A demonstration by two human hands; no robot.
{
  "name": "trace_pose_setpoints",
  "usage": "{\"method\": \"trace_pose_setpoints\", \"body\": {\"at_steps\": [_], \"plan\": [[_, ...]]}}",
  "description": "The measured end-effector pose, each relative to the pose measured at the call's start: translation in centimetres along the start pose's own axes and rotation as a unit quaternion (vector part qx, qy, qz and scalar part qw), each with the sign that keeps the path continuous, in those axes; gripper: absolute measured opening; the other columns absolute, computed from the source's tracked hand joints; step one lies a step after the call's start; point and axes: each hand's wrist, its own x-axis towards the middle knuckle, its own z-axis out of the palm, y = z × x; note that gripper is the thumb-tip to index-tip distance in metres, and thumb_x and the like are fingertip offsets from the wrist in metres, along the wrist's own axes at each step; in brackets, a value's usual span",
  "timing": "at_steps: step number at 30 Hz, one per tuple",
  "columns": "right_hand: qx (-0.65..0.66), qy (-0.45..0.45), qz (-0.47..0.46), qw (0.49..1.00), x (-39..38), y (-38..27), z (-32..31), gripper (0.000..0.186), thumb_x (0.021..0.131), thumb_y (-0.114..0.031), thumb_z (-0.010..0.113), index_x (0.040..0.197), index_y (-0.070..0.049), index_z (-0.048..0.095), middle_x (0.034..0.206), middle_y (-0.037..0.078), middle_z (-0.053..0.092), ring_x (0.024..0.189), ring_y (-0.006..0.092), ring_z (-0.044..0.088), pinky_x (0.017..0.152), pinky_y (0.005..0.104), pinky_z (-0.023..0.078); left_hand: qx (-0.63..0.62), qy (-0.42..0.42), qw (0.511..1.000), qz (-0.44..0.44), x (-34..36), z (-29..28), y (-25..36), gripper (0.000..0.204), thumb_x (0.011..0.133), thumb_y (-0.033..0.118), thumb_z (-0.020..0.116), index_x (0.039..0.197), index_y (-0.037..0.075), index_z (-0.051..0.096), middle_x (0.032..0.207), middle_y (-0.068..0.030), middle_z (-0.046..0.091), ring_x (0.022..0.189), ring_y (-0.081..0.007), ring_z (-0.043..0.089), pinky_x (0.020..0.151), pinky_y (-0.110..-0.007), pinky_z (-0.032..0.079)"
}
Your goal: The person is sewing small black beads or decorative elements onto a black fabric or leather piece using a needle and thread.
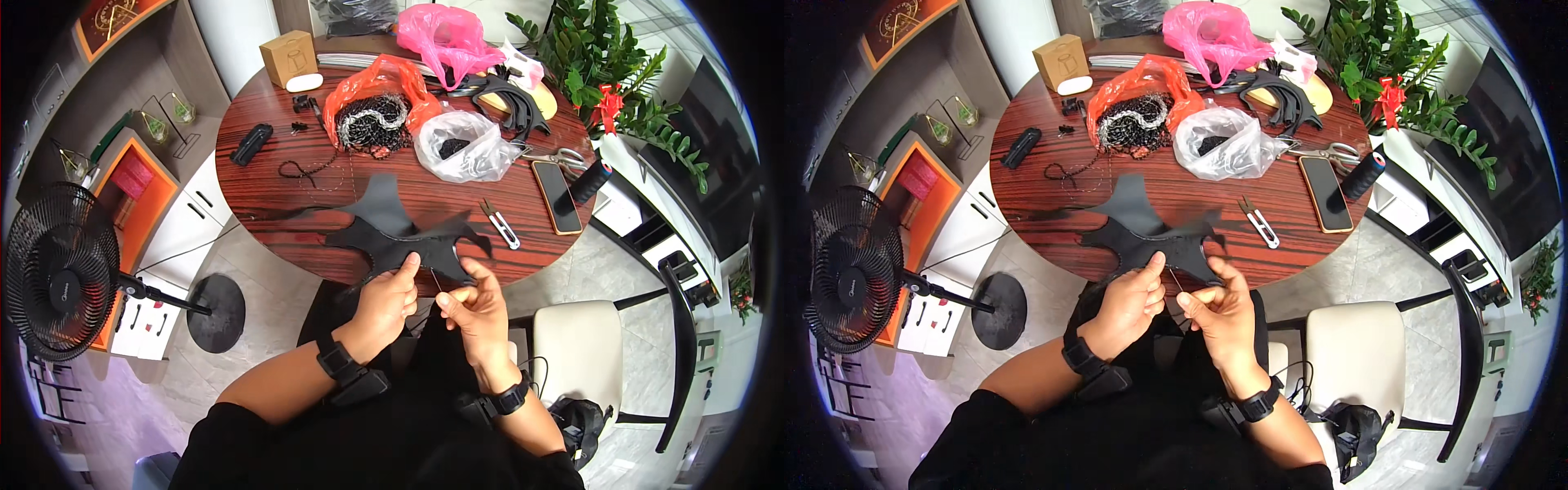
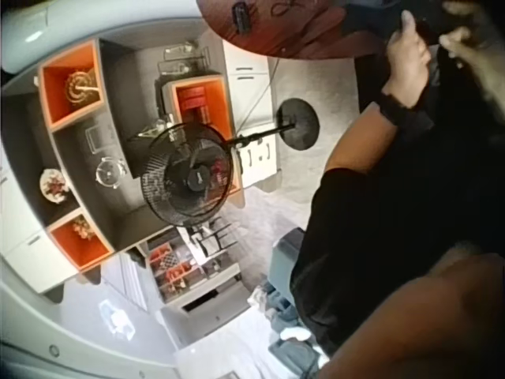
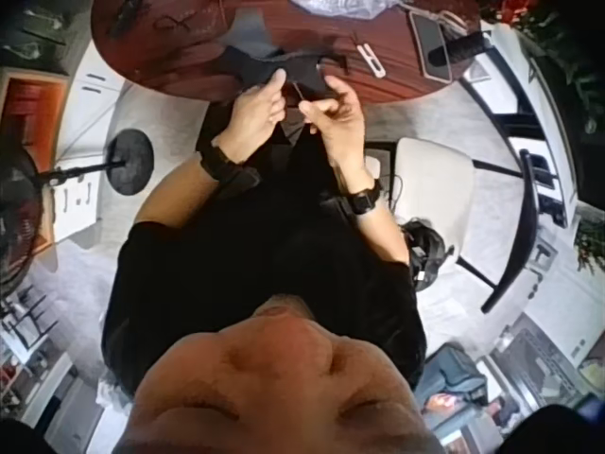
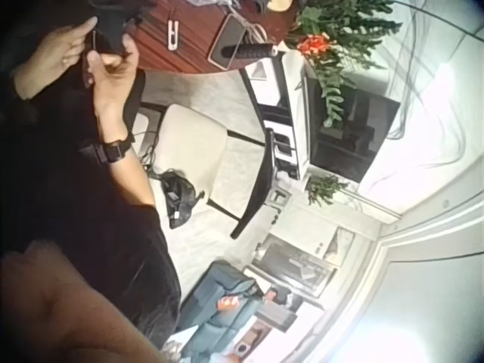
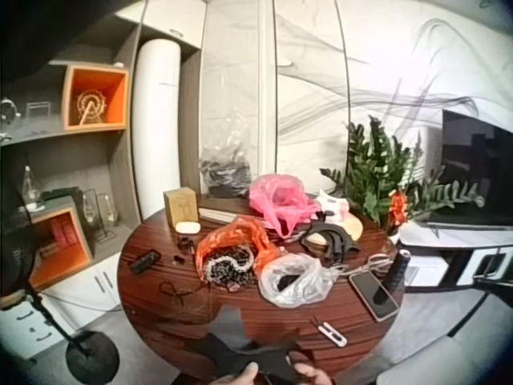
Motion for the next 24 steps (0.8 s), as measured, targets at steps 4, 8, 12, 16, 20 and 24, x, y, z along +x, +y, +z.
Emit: {"method": "trace_pose_setpoints", "body": {"at_steps": [4, 8, 12, 16, 20, 24], "plan": [[-0.080, 0.088, -0.018, 0.993, 0.7, 0.2, 0.9, 0.059, 0.075, -0.001, 0.071, 0.125, -0.003, 0.038, 0.084, 0.004, 0.059, 0.060, 0.0097, 0.055, 0.048, 0.0208, 0.044, 0.068, -0.009, 0.998, -0.005, -0.4, -0.3, -1.2, 0.041, 0.090, 0.036, 0.056, 0.059, 0.017, 0.037, 0.052, 0.0079, 0.029, 0.046, -0.0039, 0.024, 0.041, -0.021, 0.020], [-0.062, 0.120, -0.004, 0.991, 1.1, 0.3, 1.3, 0.058, 0.074, 0.001, 0.072, 0.122, -0.003, 0.039, 0.095, 0.005, 0.055, 0.059, 0.0093, 0.055, 0.047, 0.0197, 0.042, 0.097, -0.033, 0.995, 0.008, -0.9, -0.8, -1.0, 0.034, 0.091, 0.032, 0.054, 0.065, 0.011, 0.049, 0.054, 0.0070, 0.040, 0.047, -0.0034, 0.032, 0.043, -0.021, 0.028], [-0.066, 0.123, 0.044, 0.989, 0.8, -0.1, 1.3, 0.058, 0.073, 0.001, 0.072, 0.121, -0.003, 0.040, 0.106, 0.007, 0.051, 0.059, 0.0102, 0.056, 0.049, 0.0203, 0.045, 0.171, -0.082, 0.970, 0.151, -1.8, 0.1, -0.4, 0.028, 0.092, 0.027, 0.053, 0.077, 0.004, 0.059, 0.062, 0.0036, 0.053, 0.054, -0.0041, 0.044, 0.049, -0.020, 0.036], [-0.081, 0.111, 0.031, 0.990, -0.2, -0.8, 1.7, 0.059, 0.074, 0.001, 0.071, 0.123, -0.002, 0.038, 0.095, 0.007, 0.057, 0.061, 0.0118, 0.058, 0.052, 0.0221, 0.049, 0.261, -0.031, 0.943, 0.203, -1.2, -0.7, -0.8, 0.023, 0.092, 0.021, 0.053, 0.087, 0.000, 0.061, 0.073, 0.0003, 0.061, 0.064, -0.0047, 0.051, 0.056, -0.021, 0.041], [-0.038, 0.087, 0.076, 0.993, -1.4, -0.9, 1.2, 0.061, 0.076, 0.001, 0.069, 0.126, -0.002, 0.033, 0.083, 0.007, 0.062, 0.062, 0.0134, 0.060, 0.056, 0.0246, 0.052, 0.304, 0.005, 0.912, 0.276, -0.8, -0.7, -1.1, 0.021, 0.092, 0.018, 0.054, 0.086, 0.000, 0.061, 0.074, 0.0005, 0.061, 0.067, -0.0048, 0.052, 0.058, -0.021, 0.042], [0.013, 0.108, 0.048, 0.993, -0.1, 0.2, 1.1, 0.069, 0.078, -0.001, 0.068, 0.132, -0.003, 0.026, 0.074, 0.008, 0.063, 0.063, 0.0147, 0.061, 0.058, 0.0247, 0.053, 0.282, -0.011, 0.932, 0.228, -0.8, -0.3, -1.2, 0.019, 0.091, 0.018, 0.056, 0.089, 0.000, 0.062, 0.075, 0.0004, 0.062, 0.067, -0.0061, 0.052, 0.060, -0.023, 0.043]]}}
